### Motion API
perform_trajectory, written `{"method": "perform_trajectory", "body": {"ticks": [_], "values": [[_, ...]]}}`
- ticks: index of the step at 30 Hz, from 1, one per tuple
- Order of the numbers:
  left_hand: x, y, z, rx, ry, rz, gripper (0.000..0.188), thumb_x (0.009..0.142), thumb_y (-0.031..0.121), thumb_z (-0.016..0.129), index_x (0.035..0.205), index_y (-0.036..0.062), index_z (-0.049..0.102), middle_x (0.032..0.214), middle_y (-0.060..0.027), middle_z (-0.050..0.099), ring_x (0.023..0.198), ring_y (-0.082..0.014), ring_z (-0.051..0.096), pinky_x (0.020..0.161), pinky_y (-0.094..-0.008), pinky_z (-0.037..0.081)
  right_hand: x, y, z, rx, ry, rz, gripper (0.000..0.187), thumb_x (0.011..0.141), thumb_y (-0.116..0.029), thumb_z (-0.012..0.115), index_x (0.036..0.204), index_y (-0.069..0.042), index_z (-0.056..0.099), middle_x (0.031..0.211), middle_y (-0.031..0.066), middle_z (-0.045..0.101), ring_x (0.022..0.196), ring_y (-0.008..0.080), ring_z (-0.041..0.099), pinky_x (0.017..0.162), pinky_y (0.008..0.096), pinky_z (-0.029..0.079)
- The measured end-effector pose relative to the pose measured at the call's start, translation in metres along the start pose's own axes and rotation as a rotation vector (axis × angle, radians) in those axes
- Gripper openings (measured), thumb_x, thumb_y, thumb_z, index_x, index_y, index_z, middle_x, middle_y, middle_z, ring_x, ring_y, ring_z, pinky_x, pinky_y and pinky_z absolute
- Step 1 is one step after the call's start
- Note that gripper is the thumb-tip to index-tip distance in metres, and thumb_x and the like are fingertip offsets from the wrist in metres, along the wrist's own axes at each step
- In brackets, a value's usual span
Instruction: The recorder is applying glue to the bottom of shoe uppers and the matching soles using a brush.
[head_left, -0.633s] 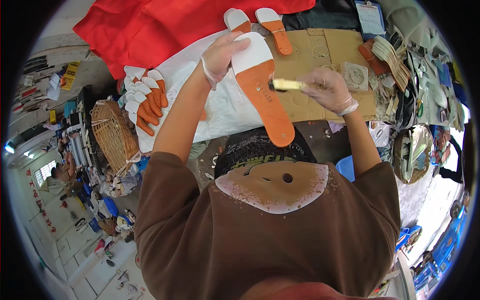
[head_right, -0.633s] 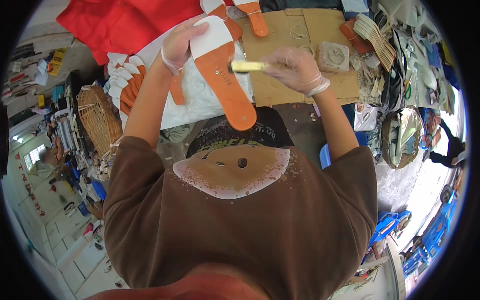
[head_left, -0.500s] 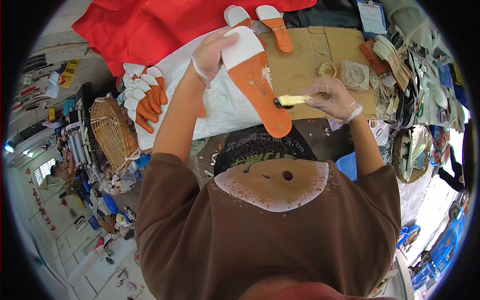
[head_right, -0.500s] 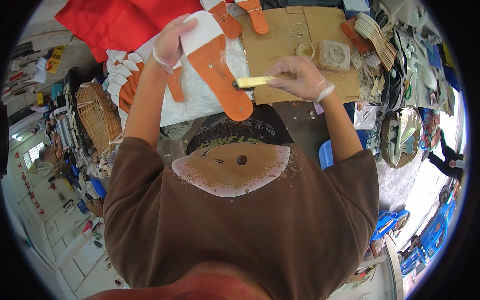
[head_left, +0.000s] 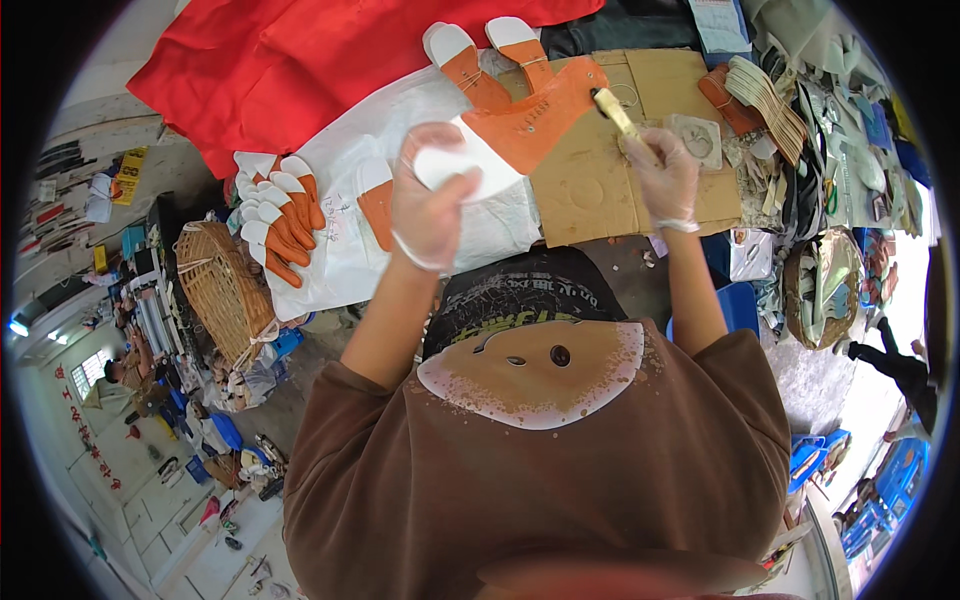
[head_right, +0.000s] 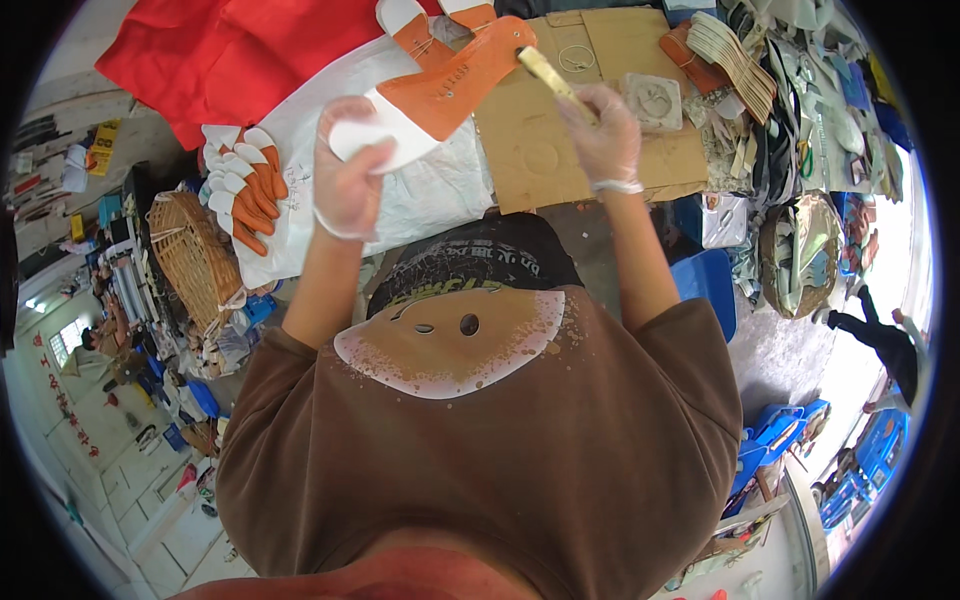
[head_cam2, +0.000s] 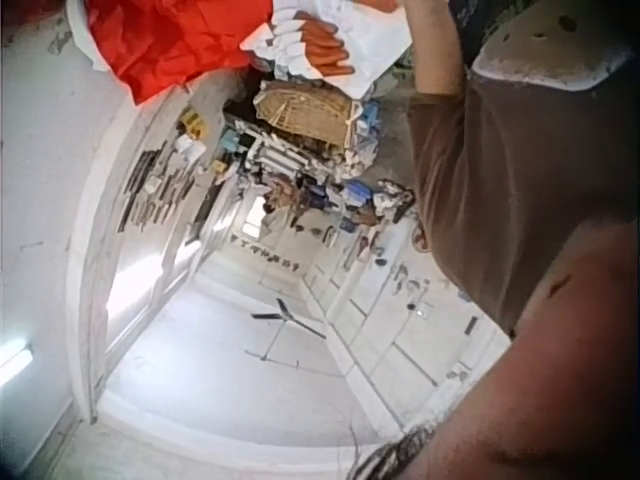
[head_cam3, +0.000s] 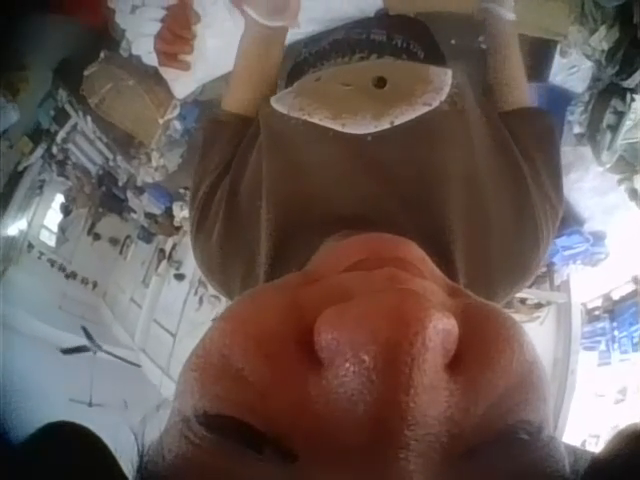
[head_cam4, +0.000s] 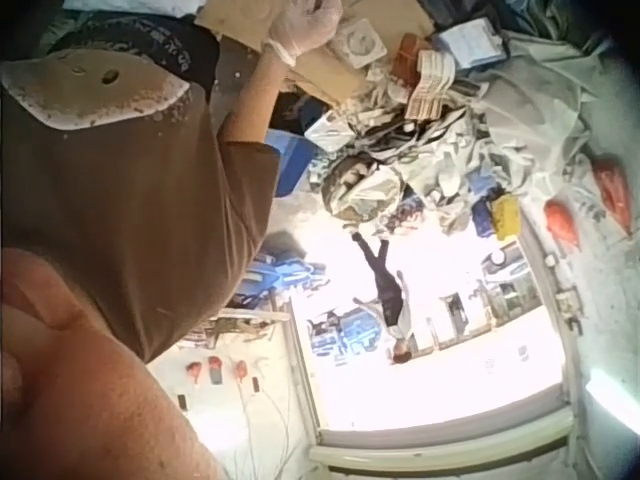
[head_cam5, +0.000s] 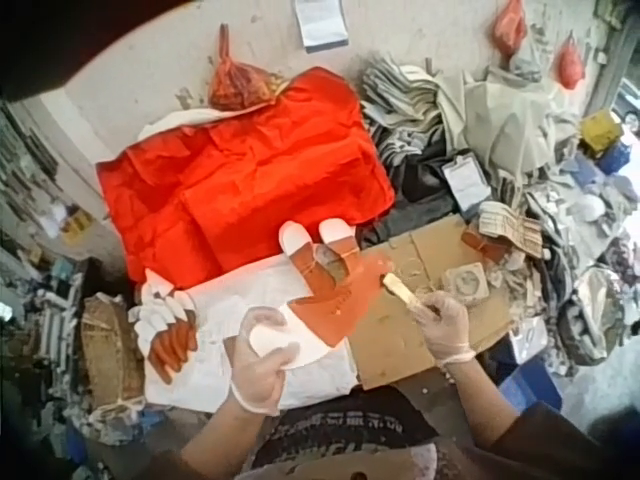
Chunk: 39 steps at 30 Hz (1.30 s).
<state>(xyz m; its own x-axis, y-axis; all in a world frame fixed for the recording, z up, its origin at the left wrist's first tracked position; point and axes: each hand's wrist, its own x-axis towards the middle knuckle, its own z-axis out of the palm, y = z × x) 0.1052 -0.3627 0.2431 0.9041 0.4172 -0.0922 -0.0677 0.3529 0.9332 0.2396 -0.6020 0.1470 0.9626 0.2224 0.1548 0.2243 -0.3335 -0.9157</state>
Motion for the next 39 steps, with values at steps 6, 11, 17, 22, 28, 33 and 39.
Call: {"method": "perform_trajectory", "body": {"ticks": [6, 11, 17, 22, 28, 33, 39], "values": [[-0.014, -0.024, 0.027, 0.007, 0.175, 0.249, 0.032, 0.075, -0.009, 0.059, 0.096, 0.0110, 0.046, 0.095, 0.0004, 0.045, 0.090, -0.0091, 0.047, 0.076, -0.0227, 0.042, -0.044, -0.031, 0.033, 0.055, -0.002, -0.142, 0.018, 0.080, -0.015, 0.076, 0.092, -0.002, 0.070, 0.078, 0.0091, 0.066, 0.070, 0.0146, 0.061, 0.067, 0.0280, 0.049], [-0.001, -0.032, 0.010, 0.293, 0.153, 0.484, 0.041, 0.073, -0.011, 0.062, 0.103, 0.0104, 0.043, 0.104, -0.0032, 0.043, 0.095, -0.0120, 0.046, 0.081, -0.0269, 0.043, -0.049, -0.024, 0.032, 0.797, -0.505, 0.350, 0.011, 0.084, -0.014, 0.071, 0.089, -0.006, 0.066, 0.074, -0.0003, 0.062, 0.063, 0.0075, 0.053, 0.058, 0.0234, 0.042], [0.026, 0.002, -0.009, 0.298, -0.108, 0.497, 0.051, 0.068, -0.004, 0.072, 0.112, 0.0110, 0.051, 0.107, -0.0049, 0.045, 0.101, -0.0202, 0.049, 0.087, -0.0375, 0.042, -0.015, -0.027, 0.009, 0.787, -0.484, 0.581, 0.025, 0.092, -0.032, 0.062, 0.092, -0.007, 0.063, 0.075, -0.0045, 0.053, 0.061, 0.0005, 0.042, 0.050, 0.0165, 0.025], [0.078, 0.024, -0.041, 1.523, -0.138, 0.844, 0.008, 0.075, 0.018, 0.072, 0.075, 0.0147, 0.066, 0.097, -0.0065, 0.057, 0.097, -0.0263, 0.053, 0.087, -0.0398, 0.034, 0.002, -0.050, 0.018, 0.746, -0.439, 0.711, 0.027, 0.091, -0.036, 0.063, 0.096, -0.009, 0.063, 0.081, -0.0052, 0.056, 0.067, -0.0001, 0.045, 0.052, 0.0158, 0.027], [0.094, 0.015, -0.063, 0.870, -0.185, -0.106, 0.022, 0.093, 0.025, 0.059, 0.108, 0.0102, 0.060, 0.103, -0.0078, 0.063, 0.097, -0.0216, 0.060, 0.092, -0.0372, 0.041, 0.015, -0.041, 0.042, 0.579, -0.646, 0.363, 0.019, 0.090, -0.026, 0.066, 0.092, -0.007, 0.063, 0.079, -0.0039, 0.056, 0.068, 0.0021, 0.046, 0.057, 0.0177, 0.035], [0.088, 0.010, -0.074, 0.050, -0.227, -0.222, 0.027, 0.097, 0.017, 0.052, 0.119, 0.0005, 0.049, 0.110, -0.0111, 0.062, 0.101, -0.0177, 0.061, 0.089, -0.0310, 0.048, 0.008, -0.049, 0.064, 0.521, -0.562, 0.193, 0.013, 0.088, -0.014, 0.069, 0.090, -0.004, 0.063, 0.078, -0.0042, 0.055, 0.066, 0.0043, 0.047, 0.060, 0.0198, 0.039], [0.078, 0.017, -0.079, -0.139, -0.262, -0.313, 0.030, 0.097, 0.017, 0.053, 0.120, -0.0018, 0.047, 0.109, -0.0118, 0.062, 0.100, -0.0187, 0.063, 0.086, -0.0317, 0.051, 0.030, -0.065, 0.085, 0.334, -0.449, -0.015, 0.013, 0.088, -0.011, 0.070, 0.092, 0.000, 0.064, 0.079, -0.0002, 0.061, 0.071, 0.0063, 0.055, 0.064, 0.0224, 0.046]]}}
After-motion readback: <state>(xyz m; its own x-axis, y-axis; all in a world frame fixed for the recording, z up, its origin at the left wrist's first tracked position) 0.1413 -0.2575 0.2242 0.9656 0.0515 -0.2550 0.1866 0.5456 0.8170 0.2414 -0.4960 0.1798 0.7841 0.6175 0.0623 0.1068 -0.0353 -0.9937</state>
